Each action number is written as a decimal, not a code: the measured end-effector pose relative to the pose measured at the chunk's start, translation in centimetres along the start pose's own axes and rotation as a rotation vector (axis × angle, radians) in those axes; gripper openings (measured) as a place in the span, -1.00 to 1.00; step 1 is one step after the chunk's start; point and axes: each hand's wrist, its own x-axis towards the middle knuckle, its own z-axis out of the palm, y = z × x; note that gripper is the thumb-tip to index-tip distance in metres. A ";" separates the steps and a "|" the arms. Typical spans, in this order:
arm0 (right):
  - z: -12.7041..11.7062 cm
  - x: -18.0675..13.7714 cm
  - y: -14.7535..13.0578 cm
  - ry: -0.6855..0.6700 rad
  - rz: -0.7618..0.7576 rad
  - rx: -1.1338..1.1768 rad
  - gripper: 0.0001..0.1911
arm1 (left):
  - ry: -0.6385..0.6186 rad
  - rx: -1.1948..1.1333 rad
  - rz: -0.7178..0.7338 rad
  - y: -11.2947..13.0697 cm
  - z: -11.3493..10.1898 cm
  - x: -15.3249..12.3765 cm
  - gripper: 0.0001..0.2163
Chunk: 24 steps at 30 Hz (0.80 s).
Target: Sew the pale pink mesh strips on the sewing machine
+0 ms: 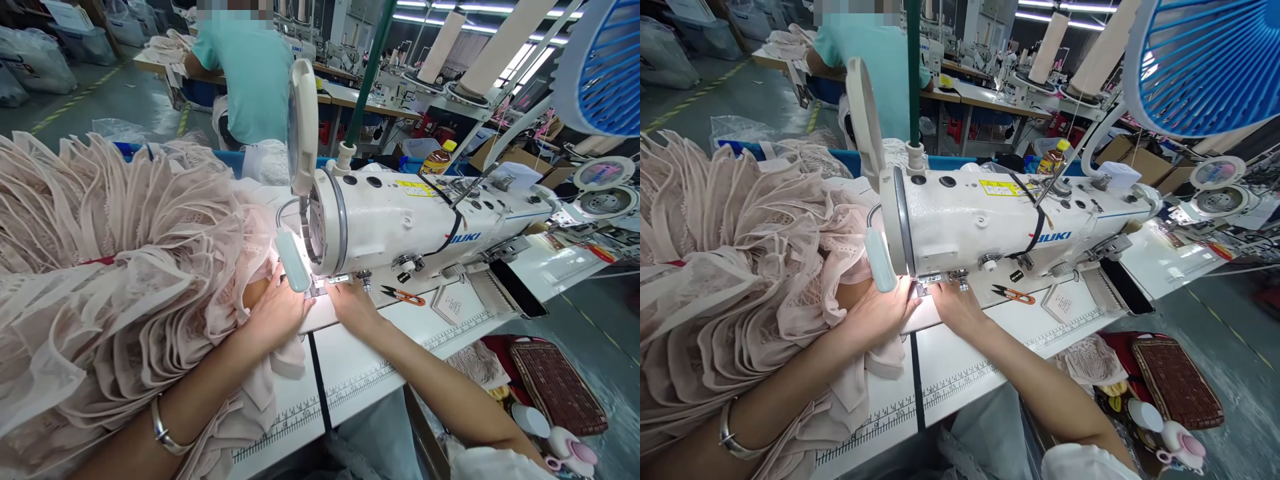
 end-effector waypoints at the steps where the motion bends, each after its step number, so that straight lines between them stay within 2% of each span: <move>1: 0.0 -0.1 0.0 -0.004 0.001 0.005 -0.57 | 0.006 0.011 0.003 0.0 0.1 0.0 -0.78; 5: -0.6 0.0 0.1 -0.094 0.001 0.078 -0.52 | 0.030 0.053 0.056 -0.2 0.5 -0.1 -0.83; 8: -1.1 0.3 -0.1 -0.137 0.018 0.142 -0.54 | 0.051 0.086 0.030 -0.4 0.5 -0.1 -0.84; 10: -1.2 0.5 -0.3 -0.153 0.033 0.155 -0.56 | 0.075 0.121 0.025 -0.3 0.0 -0.2 -0.85; 12: -1.2 0.5 -0.5 -0.151 0.043 0.150 -0.57 | 0.061 0.187 0.053 0.2 -1.0 -0.6 -0.78; 15: -1.3 0.5 -0.6 -0.158 0.054 0.146 -0.58 | -0.098 0.257 0.077 1.4 -2.9 -1.8 -0.68; 20: -1.4 0.4 -0.6 -0.222 0.093 0.160 -0.52 | -0.485 -0.105 0.250 1.3 -4.0 -4.3 -0.88; 22: -1.4 0.3 -0.5 -0.184 0.079 0.151 -0.51 | -0.541 -0.161 0.302 0.6 -3.8 -4.8 -0.87; 24: -1.2 0.3 -0.5 -0.153 0.058 0.138 -0.52 | -0.487 -0.110 0.332 0.0 -3.4 -5.1 -0.84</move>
